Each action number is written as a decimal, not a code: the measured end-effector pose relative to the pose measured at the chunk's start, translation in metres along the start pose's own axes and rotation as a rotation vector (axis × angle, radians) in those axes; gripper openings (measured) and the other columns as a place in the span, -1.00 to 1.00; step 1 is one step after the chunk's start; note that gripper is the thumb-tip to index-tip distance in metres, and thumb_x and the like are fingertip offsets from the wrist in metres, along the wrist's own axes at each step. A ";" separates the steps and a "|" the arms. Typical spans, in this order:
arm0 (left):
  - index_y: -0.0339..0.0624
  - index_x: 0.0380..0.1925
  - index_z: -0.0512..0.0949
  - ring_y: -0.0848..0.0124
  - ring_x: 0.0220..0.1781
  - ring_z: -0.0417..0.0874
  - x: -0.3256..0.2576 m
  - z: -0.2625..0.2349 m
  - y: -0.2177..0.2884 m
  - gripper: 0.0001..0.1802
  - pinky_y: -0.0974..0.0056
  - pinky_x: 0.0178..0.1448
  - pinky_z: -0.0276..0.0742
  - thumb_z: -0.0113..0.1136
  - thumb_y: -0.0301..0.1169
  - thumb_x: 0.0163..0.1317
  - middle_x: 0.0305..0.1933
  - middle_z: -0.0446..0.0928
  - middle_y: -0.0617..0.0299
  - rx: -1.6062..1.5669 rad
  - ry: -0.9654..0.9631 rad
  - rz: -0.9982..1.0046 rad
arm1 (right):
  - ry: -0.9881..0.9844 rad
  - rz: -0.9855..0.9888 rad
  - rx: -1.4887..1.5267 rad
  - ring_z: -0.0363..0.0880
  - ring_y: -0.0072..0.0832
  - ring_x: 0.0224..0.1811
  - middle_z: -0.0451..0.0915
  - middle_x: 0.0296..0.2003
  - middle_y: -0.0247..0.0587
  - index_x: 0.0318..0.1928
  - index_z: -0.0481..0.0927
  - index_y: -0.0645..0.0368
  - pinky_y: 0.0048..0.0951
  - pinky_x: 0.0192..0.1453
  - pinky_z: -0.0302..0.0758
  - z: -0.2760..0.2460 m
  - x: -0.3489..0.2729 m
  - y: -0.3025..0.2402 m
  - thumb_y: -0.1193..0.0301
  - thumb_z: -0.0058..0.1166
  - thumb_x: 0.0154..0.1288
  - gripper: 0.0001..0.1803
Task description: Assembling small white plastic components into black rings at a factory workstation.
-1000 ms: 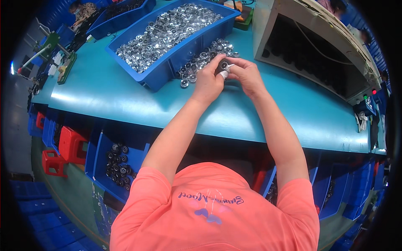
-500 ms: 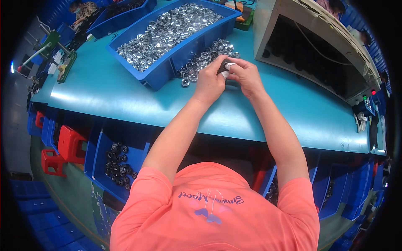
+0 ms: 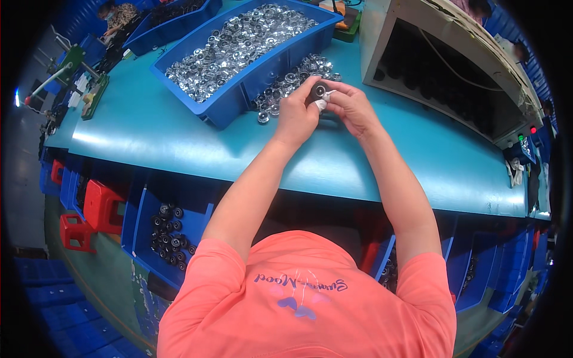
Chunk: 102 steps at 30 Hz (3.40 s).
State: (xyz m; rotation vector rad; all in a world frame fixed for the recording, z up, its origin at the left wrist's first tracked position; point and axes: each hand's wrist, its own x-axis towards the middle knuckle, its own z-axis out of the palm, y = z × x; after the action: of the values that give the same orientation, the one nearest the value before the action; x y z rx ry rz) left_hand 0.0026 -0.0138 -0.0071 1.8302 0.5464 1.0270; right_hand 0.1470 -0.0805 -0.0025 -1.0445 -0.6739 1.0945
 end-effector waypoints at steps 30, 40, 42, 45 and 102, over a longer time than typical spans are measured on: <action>-0.11 0.26 0.47 0.62 -0.26 0.62 0.005 -0.005 0.001 -0.44 0.49 -0.41 0.52 0.30 -0.51 0.21 -0.13 0.66 0.31 -0.156 -0.068 -0.091 | -0.047 0.034 0.048 0.64 -0.48 -0.03 0.64 -0.03 -0.14 0.17 0.56 0.37 -0.44 0.09 0.61 -0.001 -0.007 -0.014 0.50 0.09 0.34 -0.59; -0.24 0.15 0.50 0.46 -0.01 0.68 0.002 -0.004 0.009 -0.50 0.34 0.08 0.61 0.27 -0.62 0.17 -0.07 0.65 0.21 -0.177 -0.030 0.005 | -0.065 0.026 0.078 0.64 -0.53 -0.08 0.66 -0.10 -0.18 0.15 0.59 0.36 -0.47 0.05 0.62 -0.001 -0.008 -0.018 0.50 0.06 0.34 -0.61; -0.24 0.14 0.51 0.46 -0.01 0.68 0.002 -0.003 0.011 -0.51 0.34 0.08 0.61 0.28 -0.62 0.16 -0.07 0.66 0.21 -0.225 -0.022 0.019 | -0.088 0.020 0.108 0.64 -0.54 -0.09 0.66 -0.11 -0.19 0.15 0.59 0.36 -0.47 0.04 0.62 -0.005 -0.006 -0.016 0.49 0.06 0.34 -0.61; -0.23 0.12 0.52 0.45 0.00 0.68 0.001 -0.003 0.012 -0.52 0.34 0.08 0.61 0.29 -0.62 0.15 -0.06 0.66 0.20 -0.246 -0.018 0.012 | -0.079 0.019 0.107 0.64 -0.53 -0.09 0.66 -0.10 -0.18 0.14 0.59 0.36 -0.48 0.02 0.62 -0.006 -0.006 -0.015 0.49 0.06 0.33 -0.61; -0.23 0.27 0.38 0.36 -0.20 0.60 -0.009 -0.058 -0.018 -0.52 0.34 -0.13 0.57 -0.17 -0.14 0.57 -0.01 0.58 -0.14 -1.130 -0.162 -0.488 | 0.103 -0.356 -1.175 0.59 -0.30 -0.20 0.62 -0.15 -0.18 0.00 0.71 0.05 -0.29 0.03 0.53 -0.008 0.000 0.000 0.32 0.29 0.12 -0.61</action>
State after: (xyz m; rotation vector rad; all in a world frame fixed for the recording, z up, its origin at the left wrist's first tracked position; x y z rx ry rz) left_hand -0.0491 0.0178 -0.0147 0.7069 0.1971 0.6130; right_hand 0.1538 -0.0831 -0.0059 -1.8419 -1.4160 0.2458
